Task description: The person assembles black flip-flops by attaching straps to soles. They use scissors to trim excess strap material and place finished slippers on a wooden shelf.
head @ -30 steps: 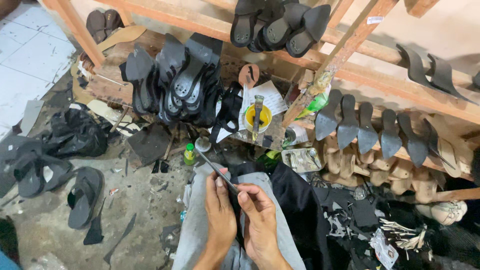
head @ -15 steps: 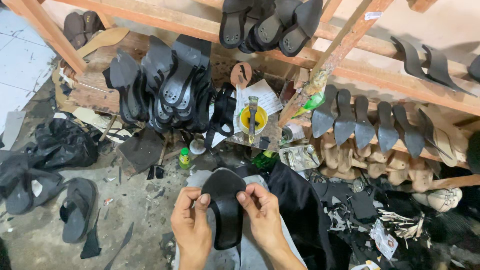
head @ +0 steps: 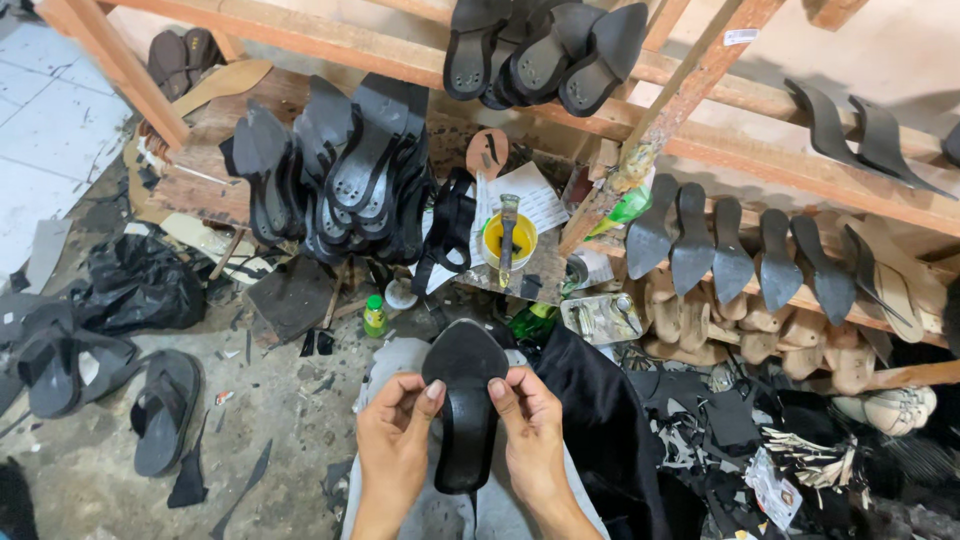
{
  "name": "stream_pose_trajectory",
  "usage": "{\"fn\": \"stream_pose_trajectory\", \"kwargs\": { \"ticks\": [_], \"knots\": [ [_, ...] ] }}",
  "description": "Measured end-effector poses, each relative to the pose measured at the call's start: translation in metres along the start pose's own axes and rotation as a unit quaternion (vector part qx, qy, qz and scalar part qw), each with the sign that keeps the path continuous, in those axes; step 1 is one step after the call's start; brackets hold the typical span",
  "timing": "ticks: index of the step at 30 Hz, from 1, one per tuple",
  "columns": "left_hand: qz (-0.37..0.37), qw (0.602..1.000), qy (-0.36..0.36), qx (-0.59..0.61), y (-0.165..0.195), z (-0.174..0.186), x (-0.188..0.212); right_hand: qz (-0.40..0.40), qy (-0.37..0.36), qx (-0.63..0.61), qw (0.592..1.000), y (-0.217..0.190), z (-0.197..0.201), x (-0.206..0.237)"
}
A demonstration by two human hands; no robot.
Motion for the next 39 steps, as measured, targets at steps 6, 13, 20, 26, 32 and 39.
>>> {"fn": "stream_pose_trajectory", "kwargs": {
  "ticks": [6,13,20,26,32,39],
  "knots": [
    [0.007,0.995,-0.035,0.088,-0.009,-0.004,0.012,0.014,-0.002,-0.046,0.999,0.003,-0.002,0.006],
    [0.095,0.956,-0.201,0.19,0.017,-0.027,0.043,-0.1,0.041,0.0,0.994,0.004,-0.02,0.013],
    [-0.109,0.987,-0.038,-0.112,0.073,-0.003,0.048,0.21,-0.145,0.179,0.95,-0.059,-0.076,0.044],
    [-0.155,0.96,0.012,-0.231,0.091,-0.005,0.06,0.135,-0.006,0.121,0.983,-0.035,-0.049,0.048],
    [-0.182,0.967,-0.019,-0.177,0.07,-0.002,0.048,0.058,-0.022,0.056,0.997,-0.015,-0.032,0.018],
    [0.058,0.949,-0.148,0.273,-0.008,0.016,0.011,0.127,0.065,-0.054,0.988,-0.065,0.105,-0.135]
  ]
}}
Point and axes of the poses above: each hand's wrist, its own x-axis away from the middle knuckle, its own z-axis out of the back of the hand, y = z × x, the point moved 8 cm from there along -x, towards the middle knuckle, and after that the axes turned 14 degrees about -x, right-handed, at the moved point
